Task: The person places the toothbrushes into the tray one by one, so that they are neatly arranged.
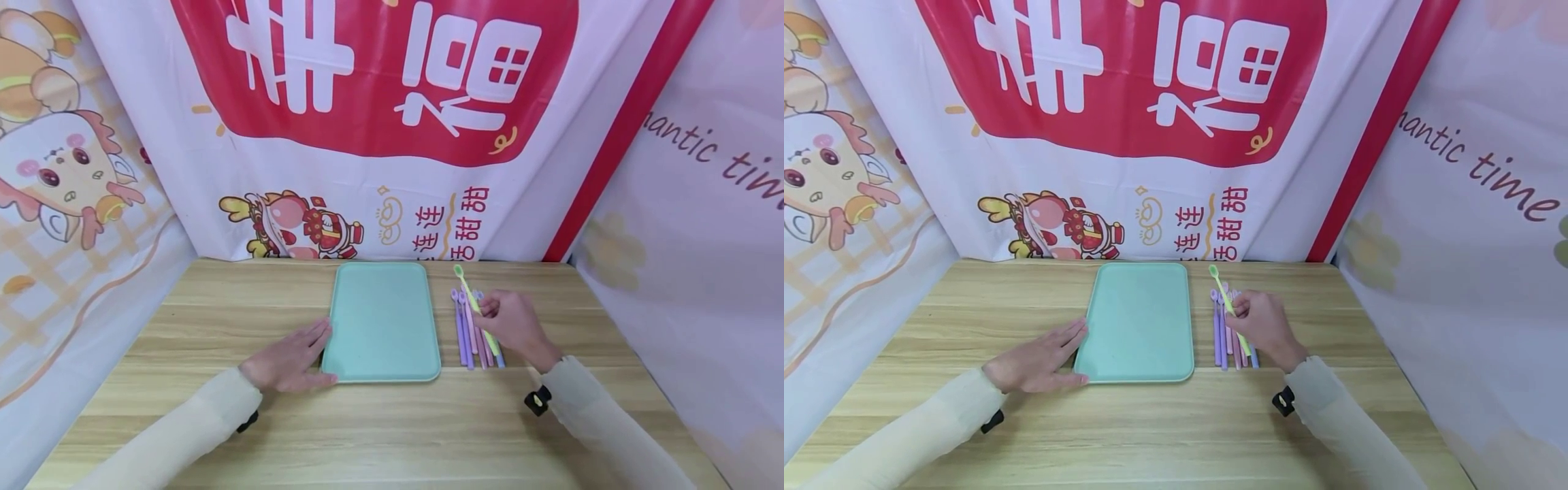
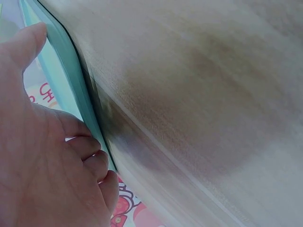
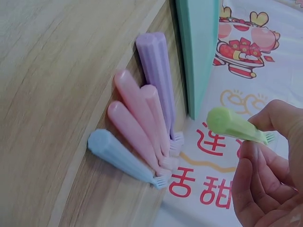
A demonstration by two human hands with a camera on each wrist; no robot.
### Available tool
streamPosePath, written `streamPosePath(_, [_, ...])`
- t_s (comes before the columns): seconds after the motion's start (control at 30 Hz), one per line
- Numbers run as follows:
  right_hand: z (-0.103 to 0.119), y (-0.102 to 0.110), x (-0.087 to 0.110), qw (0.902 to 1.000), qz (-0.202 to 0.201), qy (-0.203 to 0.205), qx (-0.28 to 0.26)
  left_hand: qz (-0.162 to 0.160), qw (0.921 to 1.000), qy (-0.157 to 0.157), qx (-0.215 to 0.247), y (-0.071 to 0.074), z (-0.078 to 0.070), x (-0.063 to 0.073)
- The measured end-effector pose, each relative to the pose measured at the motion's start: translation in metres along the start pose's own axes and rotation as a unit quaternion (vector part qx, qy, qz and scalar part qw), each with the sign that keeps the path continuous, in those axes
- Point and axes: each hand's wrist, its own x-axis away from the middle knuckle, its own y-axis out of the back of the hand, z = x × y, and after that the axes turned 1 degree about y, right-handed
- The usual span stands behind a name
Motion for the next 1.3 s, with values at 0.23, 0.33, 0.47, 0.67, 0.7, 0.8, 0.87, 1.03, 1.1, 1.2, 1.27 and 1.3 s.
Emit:
streamPosePath(0.23, [0.011, -0.006, -0.001, 0.9999, 0.005, 0.008, -0.011, 0.003, 1.0000, -0.001, -0.002, 0.001, -0.001, 0.000])
streamPosePath(0.33, [0.015, -0.010, -0.002, 0.9996, 0.006, 0.016, -0.023, 0.004, 1.0000, 0.000, 0.000, 0.001, -0.001, 0.000])
streamPosePath(0.47, [0.021, -0.017, -0.003, 0.9983, 0.002, 0.033, -0.049, 0.001, 1.0000, -0.001, 0.001, 0.000, 0.001, 0.000])
streamPosePath(0.67, [0.028, -0.029, -0.005, 0.9949, -0.002, 0.053, -0.085, -0.001, 1.0000, -0.001, 0.002, -0.001, 0.001, 0.000])
streamPosePath(0.7, [0.030, -0.032, -0.005, 0.9945, -0.003, 0.053, -0.091, -0.001, 1.0000, -0.001, 0.003, 0.000, 0.000, 0.000])
streamPosePath(0.8, [0.035, -0.039, -0.006, 0.9936, -0.003, 0.046, -0.103, -0.001, 1.0000, 0.000, 0.004, 0.001, -0.001, 0.001])
streamPosePath(0.87, [0.039, -0.043, -0.007, 0.9927, -0.003, 0.048, -0.111, 0.000, 1.0000, 0.001, 0.005, 0.001, -0.001, 0.001])
streamPosePath(1.03, [0.052, -0.053, -0.010, 0.9910, -0.017, 0.068, -0.114, 0.000, 1.0000, 0.000, 0.004, 0.000, -0.001, 0.001])
streamPosePath(1.1, [0.058, -0.058, -0.012, 0.9913, -0.027, 0.073, -0.107, -0.001, 1.0000, -0.002, 0.002, 0.000, 0.000, 0.000])
streamPosePath(1.2, [0.068, -0.064, -0.016, 0.9909, -0.032, 0.074, -0.108, -0.002, 1.0000, -0.004, 0.002, -0.001, 0.001, 0.000])
streamPosePath(1.27, [0.075, -0.069, -0.018, 0.9887, -0.027, 0.073, -0.128, -0.002, 1.0000, -0.005, 0.004, -0.001, 0.002, 0.000])
streamPosePath(1.3, [0.078, -0.071, -0.019, 0.9876, -0.024, 0.071, -0.138, -0.002, 1.0000, -0.006, 0.004, -0.001, 0.002, 0.000])
